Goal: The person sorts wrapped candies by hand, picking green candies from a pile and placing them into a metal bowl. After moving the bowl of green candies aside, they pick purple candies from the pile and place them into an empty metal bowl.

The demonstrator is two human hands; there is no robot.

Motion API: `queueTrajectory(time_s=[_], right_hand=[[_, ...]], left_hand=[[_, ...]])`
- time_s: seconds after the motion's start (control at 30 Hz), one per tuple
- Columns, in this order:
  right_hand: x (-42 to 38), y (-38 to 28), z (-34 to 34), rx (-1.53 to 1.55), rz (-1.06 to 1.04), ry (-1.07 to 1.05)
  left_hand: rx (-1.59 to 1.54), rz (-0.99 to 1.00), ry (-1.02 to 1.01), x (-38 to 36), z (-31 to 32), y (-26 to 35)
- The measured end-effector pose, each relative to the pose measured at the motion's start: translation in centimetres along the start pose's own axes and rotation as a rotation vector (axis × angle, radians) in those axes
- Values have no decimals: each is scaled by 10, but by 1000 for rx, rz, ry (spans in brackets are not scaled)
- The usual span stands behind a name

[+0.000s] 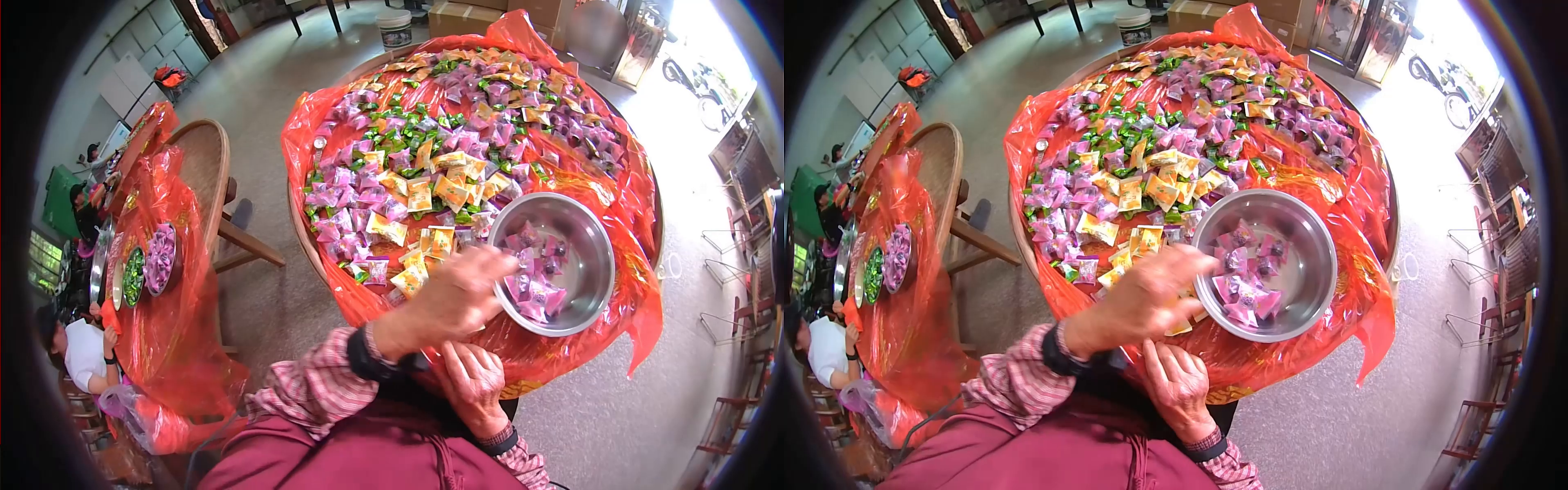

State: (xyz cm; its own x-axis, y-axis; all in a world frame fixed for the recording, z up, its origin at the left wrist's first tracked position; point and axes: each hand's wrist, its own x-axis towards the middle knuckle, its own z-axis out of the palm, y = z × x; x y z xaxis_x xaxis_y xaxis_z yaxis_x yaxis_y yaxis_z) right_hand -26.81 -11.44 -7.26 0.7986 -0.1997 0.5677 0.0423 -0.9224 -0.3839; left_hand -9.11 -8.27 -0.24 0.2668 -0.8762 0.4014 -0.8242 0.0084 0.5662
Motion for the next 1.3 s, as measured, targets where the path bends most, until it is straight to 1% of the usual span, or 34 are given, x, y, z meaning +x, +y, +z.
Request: queueTrajectory(time_s=[0.03, 0.07, 0.1, 0.17, 0.27, 0.3, 0.37, 0.4, 0.47, 0.67, 0.77, 0.8, 0.87, 0.9, 0.93, 1.0, 1.03, 1.07, 1.13, 1.2, 1.27, 1.3], right_hand=[[2, -1, -2, -5, -1, -9], [4, -1, -3, -11, -1, -18], [4, -1, -2, -8, 1, -16], [4, 0, -2, -12, -24, -1], [4, -1, -2, -16, -24, 14], [5, -2, -2, -19, -22, 15], [6, -2, -3, -17, -24, 22], [6, -3, -3, -21, -24, 21], [6, -3, -3, -24, -21, 23], [6, -4, -1, -36, -6, 26], [6, -4, -2, -40, -9, 19], [6, -4, -3, -59, 0, 22], [6, -4, -3, -46, -13, 21], [5, -3, -1, -50, -15, 25], [5, -3, -1, -62, -11, 25], [5, -4, -1, -43, -2, 19], [5, -4, -1, -41, -3, 20], [4, -4, -1, -52, 1, 22], [3, -4, -2, -43, 4, -3], [3, -5, -2, -45, 12, 9], [3, -5, -4, -36, 18, 20], [4, -6, -5, -36, 14, 17]], left_hand=[[18, -64, -29, -4, -15, -11], [77, -68, 57, -11, -28, -27], [111, -155, 84, -17, -42, -41], [278, -146, 94, -24, -67, -68], [431, -106, -13, -24, -91, -101], [429, -103, -13, -20, -93, -111], [533, -74, -147, -11, -94, -127], [530, -71, -145, -7, -92, -132], [591, -52, -250, 0, -84, -138], [579, -67, -229, -7, -78, -133], [565, 12, -168, -12, -85, -121], [472, 57, -92, -13, -85, -121], [343, -89, -94, -11, -92, -108], [320, -39, 0, -8, -89, -104], [312, -30, 1, -1, -90, -92], [-51, -224, -43, 16, -88, -61], [-170, -234, -11, 24, -79, -54], [-219, -214, -14, 32, -72, -43], [-438, -216, -71, 45, -54, -33], [-441, -165, -62, 52, -47, -26], [-544, -188, -19, 54, -46, -27], [-537, -214, 21, 49, -45, -41]])
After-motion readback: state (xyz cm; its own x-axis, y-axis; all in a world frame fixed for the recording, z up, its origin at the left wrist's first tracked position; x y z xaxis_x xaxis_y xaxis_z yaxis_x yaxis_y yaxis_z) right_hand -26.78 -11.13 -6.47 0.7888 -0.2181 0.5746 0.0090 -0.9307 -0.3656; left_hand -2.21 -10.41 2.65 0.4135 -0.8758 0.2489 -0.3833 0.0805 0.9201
